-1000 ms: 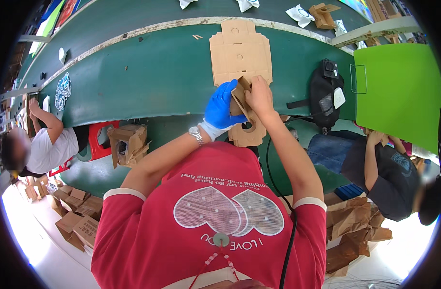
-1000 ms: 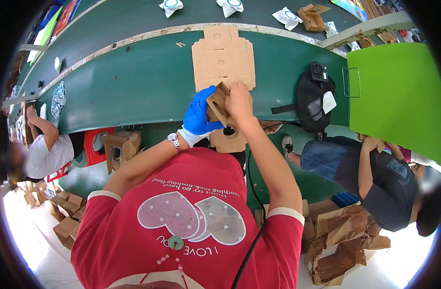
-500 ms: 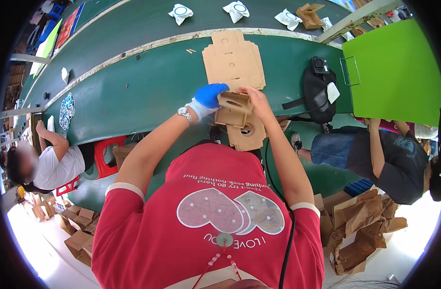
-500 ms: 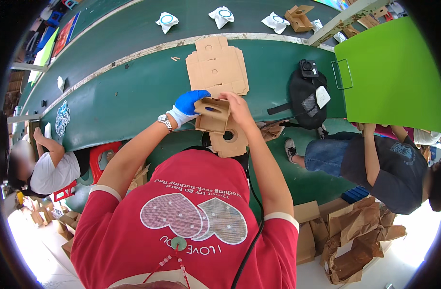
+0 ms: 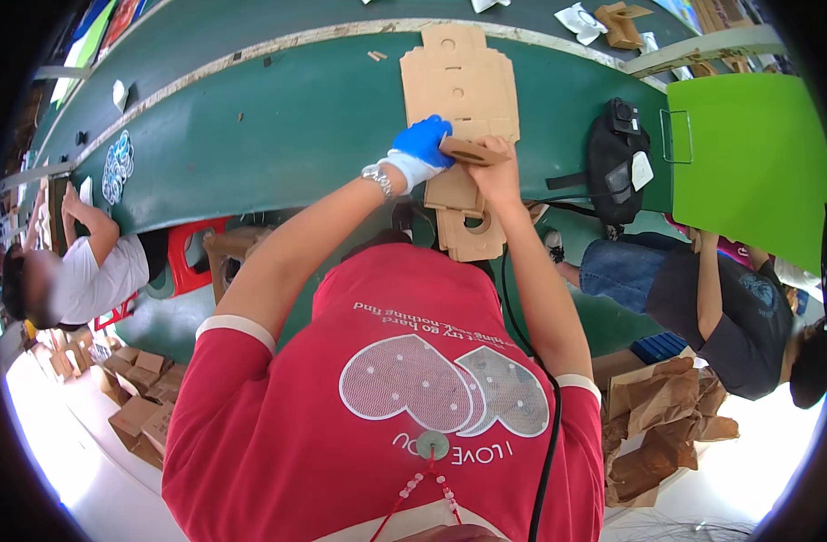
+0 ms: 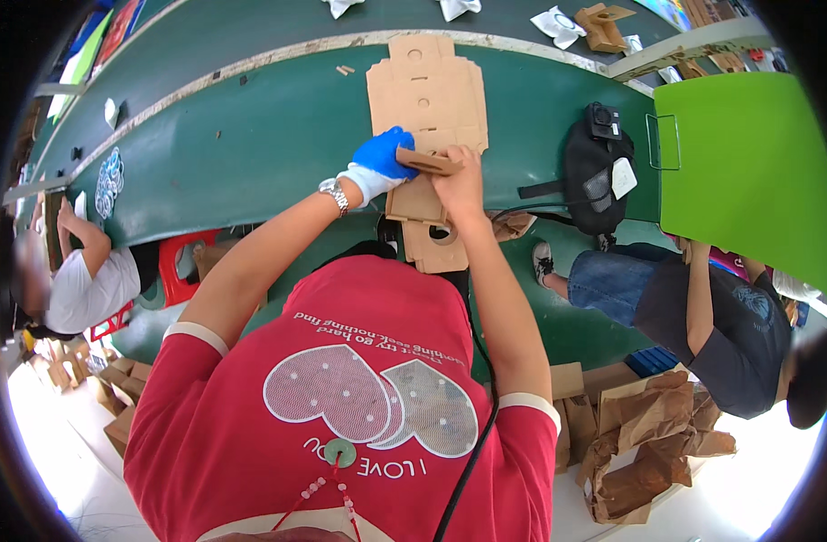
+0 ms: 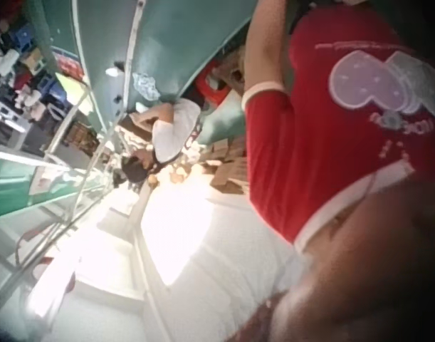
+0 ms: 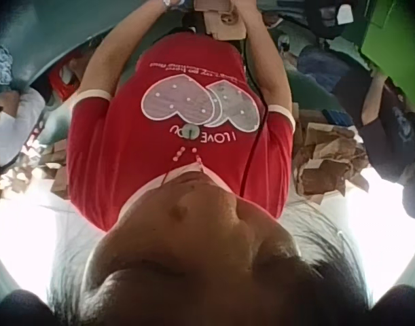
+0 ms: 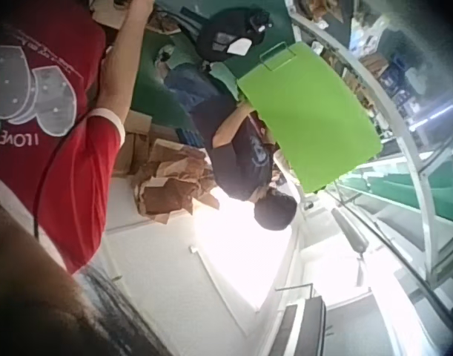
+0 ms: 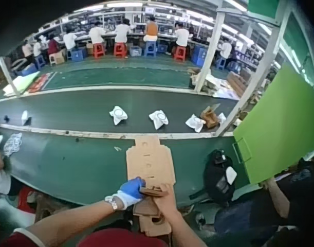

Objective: Fold and assemble complex cardboard packaging components on a production line.

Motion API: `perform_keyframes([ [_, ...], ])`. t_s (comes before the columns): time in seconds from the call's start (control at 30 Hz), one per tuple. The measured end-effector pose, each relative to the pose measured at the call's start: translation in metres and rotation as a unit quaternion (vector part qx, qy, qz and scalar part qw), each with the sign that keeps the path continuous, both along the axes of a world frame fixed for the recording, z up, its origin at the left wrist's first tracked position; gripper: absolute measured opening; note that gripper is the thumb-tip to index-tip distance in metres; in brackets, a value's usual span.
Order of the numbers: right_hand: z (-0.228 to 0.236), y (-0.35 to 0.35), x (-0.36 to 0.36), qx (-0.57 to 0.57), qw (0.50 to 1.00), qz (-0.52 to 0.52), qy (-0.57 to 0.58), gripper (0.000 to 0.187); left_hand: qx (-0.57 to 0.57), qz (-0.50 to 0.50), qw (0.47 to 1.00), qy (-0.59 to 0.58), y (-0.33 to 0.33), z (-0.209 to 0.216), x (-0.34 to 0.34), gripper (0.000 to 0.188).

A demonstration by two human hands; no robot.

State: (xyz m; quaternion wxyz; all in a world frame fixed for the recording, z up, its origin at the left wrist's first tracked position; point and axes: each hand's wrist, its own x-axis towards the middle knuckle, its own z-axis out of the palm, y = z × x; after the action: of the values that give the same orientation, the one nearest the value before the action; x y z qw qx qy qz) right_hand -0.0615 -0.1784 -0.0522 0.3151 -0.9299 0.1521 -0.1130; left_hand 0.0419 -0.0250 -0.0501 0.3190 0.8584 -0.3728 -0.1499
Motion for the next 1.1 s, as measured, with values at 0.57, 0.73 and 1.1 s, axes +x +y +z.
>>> perform_keyframes([
  [0.57, 0.014, -0.029, 0.013, 0.176, 0.981, -0.021, 0.076, 0.027, -0.155, 0.149, 0.811, 0.544, 0.053, 0.045, -0.044, 0.064],
  [0.73, 0.052, -0.028, 0.012, 0.378, 0.916, -0.123, 0.061, 0.074, -0.185, 0.306, 0.74, 0.569, 0.042, 0.042, 0.013, 0.052],
  [1.1, 0.044, -0.015, -0.067, 0.28, 0.928, -0.246, -0.013, 0.054, -0.332, 0.353, 0.785, 0.385, -0.089, 0.016, 0.254, 0.057],
])
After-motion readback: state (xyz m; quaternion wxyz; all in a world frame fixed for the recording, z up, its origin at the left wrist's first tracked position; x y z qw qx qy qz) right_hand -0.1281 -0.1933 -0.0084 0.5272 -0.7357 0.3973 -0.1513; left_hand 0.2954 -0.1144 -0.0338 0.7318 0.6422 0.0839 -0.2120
